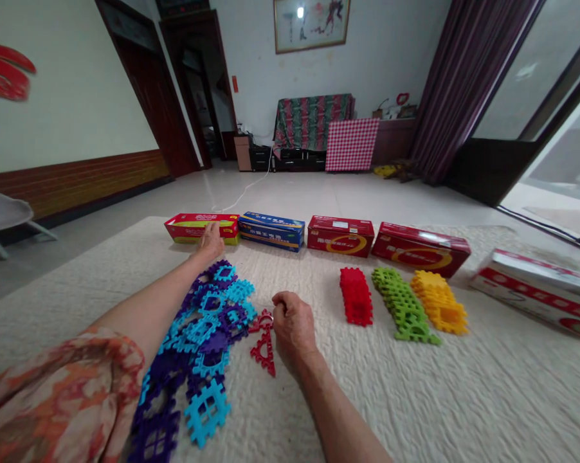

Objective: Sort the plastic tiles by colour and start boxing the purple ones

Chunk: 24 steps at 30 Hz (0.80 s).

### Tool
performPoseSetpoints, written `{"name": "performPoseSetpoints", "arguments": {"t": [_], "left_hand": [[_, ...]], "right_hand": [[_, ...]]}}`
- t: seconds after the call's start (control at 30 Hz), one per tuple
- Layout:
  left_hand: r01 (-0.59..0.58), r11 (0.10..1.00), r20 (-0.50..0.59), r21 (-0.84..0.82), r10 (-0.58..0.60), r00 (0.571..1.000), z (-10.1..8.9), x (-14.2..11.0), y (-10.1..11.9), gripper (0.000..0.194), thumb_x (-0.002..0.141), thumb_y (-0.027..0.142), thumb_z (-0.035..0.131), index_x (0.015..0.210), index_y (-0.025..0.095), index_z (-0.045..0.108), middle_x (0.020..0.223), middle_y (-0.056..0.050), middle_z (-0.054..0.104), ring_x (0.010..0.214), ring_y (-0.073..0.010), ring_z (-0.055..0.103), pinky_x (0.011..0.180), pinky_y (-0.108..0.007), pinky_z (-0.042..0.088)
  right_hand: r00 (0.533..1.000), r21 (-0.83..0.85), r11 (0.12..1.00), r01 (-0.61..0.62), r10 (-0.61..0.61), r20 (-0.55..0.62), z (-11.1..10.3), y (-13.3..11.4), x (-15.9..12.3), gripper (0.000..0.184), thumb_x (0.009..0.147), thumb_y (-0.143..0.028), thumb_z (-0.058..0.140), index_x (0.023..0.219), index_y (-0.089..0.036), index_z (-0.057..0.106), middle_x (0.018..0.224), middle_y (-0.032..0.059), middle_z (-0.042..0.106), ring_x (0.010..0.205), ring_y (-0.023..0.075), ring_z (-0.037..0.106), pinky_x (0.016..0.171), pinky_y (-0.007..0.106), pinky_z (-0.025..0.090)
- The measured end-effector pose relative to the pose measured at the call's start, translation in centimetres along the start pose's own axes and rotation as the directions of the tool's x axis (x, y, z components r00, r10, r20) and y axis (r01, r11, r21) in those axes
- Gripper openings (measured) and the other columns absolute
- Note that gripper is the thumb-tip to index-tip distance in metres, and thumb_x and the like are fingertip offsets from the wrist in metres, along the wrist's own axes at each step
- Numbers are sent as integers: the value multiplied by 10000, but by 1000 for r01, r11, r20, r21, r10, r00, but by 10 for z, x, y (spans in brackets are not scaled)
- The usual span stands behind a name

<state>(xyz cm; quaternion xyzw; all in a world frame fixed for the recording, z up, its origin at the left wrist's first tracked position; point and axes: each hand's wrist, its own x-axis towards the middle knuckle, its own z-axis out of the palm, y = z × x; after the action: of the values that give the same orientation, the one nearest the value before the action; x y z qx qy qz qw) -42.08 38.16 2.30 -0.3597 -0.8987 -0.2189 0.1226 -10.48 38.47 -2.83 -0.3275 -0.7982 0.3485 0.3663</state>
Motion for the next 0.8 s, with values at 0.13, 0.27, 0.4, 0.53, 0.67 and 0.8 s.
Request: {"name": "performPoseSetpoints", "arguments": {"t": [0.13, 0.27, 0.4, 0.53, 0.67, 0.8], "left_hand": [[14, 1000, -40, 10, -14, 999, -5, 3, -5, 292, 864, 158, 468, 1120, 212, 598, 1145, -140, 597, 1024, -295, 601, 844, -416, 479], [-37, 998, -96, 48, 42, 995, -32, -13, -3, 227, 881, 177, 459, 1017, 152, 640, 1043, -150, 598, 958, -287, 603, 799, -398, 473], [-131, 988, -88, 87, 139, 986, -72, -50, 11, 242, 904, 212, 452, 1045, 149, 638, 1050, -125, 581, 955, -259, 590, 824, -367, 467], [-352, 931, -18, 96, 355, 935, -111, -116, 38, 226, 917, 200, 449, 1049, 159, 627, 1018, -98, 577, 941, -229, 588, 836, -325, 480], [-538, 841, 90, 64, 532, 842, -141, -197, 72, 223, 932, 158, 408, 998, 173, 620, 999, -84, 562, 912, -203, 592, 794, -286, 500], [-642, 765, 122, -50, 643, 756, -160, -265, 104, 215, 935, 136, 397, 971, 186, 602, 981, -71, 561, 907, -182, 595, 814, -277, 515]], "right_hand": [[1000, -16, 1000, 12, -12, 0, 0, 0, 0, 260, 788, -178, 448, 807, -213, 705, 809, 29, 720, 733, 166, 636, 680, 251, 434], [1000, 34, 999, 26, -26, -14, 2, 3, 1, 251, 781, -195, 449, 784, -216, 699, 760, 25, 706, 686, 172, 619, 652, 260, 432], [999, 154, 988, -14, 20, -40, 4, 4, 1, 244, 773, -224, 440, 807, -189, 679, 711, 23, 666, 640, 166, 583, 620, 269, 439], [996, 225, 974, -15, 35, -85, -8, -5, -12, 474, 754, -303, 521, 1199, -150, 574, 1119, 130, 642, 875, 220, 620, 639, 303, 496], [984, 129, 976, 174, -166, -65, -45, -29, -39, 861, 719, -406, 672, 1457, -204, 276, 1493, 186, 335, 1280, 323, 439, 894, 477, 503], [960, 18, 962, 274, -272, -69, -88, -54, -67, 1005, 677, -438, 745, 1482, -190, 198, 1509, 187, 282, 1391, 345, 292, 1104, 576, 306]]}}
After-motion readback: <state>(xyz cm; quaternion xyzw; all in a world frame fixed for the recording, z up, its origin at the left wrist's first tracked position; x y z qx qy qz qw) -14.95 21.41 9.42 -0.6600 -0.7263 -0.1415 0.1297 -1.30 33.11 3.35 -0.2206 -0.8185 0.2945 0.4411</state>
